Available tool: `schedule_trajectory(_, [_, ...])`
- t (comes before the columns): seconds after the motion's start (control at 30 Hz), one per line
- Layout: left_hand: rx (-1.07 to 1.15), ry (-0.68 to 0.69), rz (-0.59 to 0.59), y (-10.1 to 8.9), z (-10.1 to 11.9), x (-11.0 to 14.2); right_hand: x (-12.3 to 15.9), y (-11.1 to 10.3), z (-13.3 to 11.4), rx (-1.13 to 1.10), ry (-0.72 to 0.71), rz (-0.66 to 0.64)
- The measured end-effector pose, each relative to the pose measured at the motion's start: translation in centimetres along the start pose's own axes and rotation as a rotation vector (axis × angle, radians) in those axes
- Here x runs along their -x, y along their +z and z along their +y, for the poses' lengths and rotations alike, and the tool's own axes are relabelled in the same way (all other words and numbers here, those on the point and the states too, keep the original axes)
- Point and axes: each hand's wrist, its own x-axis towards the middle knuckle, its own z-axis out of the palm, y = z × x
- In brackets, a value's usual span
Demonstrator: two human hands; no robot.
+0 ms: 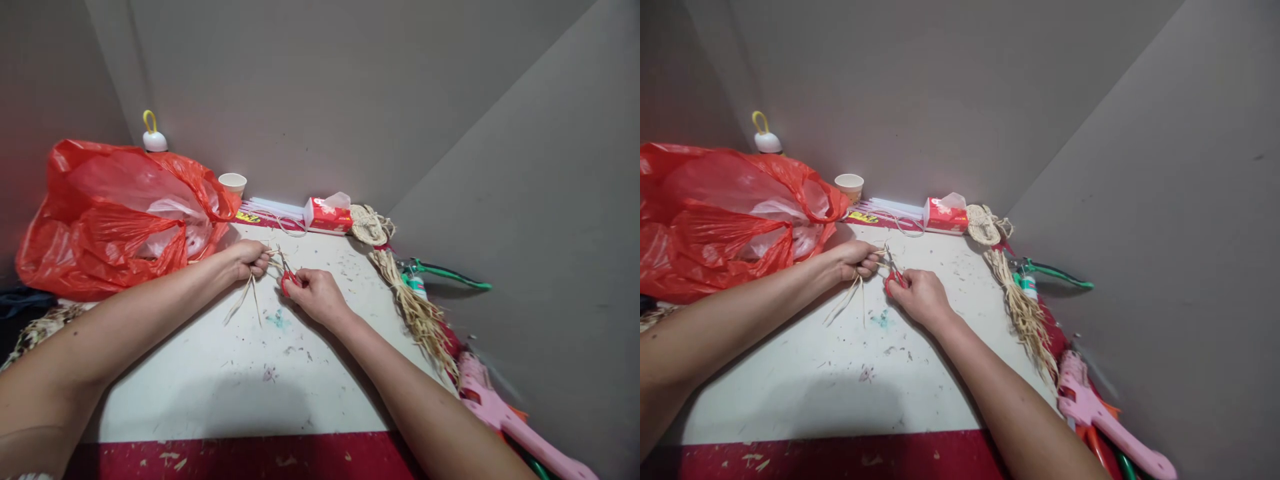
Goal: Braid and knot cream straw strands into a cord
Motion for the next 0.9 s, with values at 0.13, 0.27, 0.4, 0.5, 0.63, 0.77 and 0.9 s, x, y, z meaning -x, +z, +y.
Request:
schedule_trajectory(0.13, [0.018, -0.006, 0.013, -0.1, -0.1, -0.1, 0.0, 0.5, 0.3, -0.053, -0.018, 0.017])
schedule_trajectory(0.27, [0.016, 0.005, 0.023, -0.3, -0.2, -0.4, 0.2, 0.0, 0.4, -0.133, -0.036, 0.074])
schedule_trajectory(0.4, [0.023, 0.018, 0.017, -0.5, -0.2, -0.5, 0.3, -3.2, 2.0, -0.099, 0.02, 0.21])
schedule_trajectory(0.5, [0.031, 0.026, 0.005, -0.6, -0.3, -0.5, 0.3, -6.3, 4.8, 0.167, 0.158, 0.159])
schedule_trajectory(0.63, [0.03, 0.024, -0.005, -0.7, -0.3, -0.5, 0.5, -8.9, 7.8, 0.413, 0.276, 0.048])
schedule_trajectory(0.77, [0.029, 0.021, -0.008, -0.8, -0.3, -0.5, 0.9, -9.9, 8.5, 0.297, 0.236, -0.162])
schedule_trajectory(0.9, [0.041, 0.026, -0.013, -0.8, -0.4, -0.5, 0.7, -11.8, 7.9, 0.036, 0.266, -0.473])
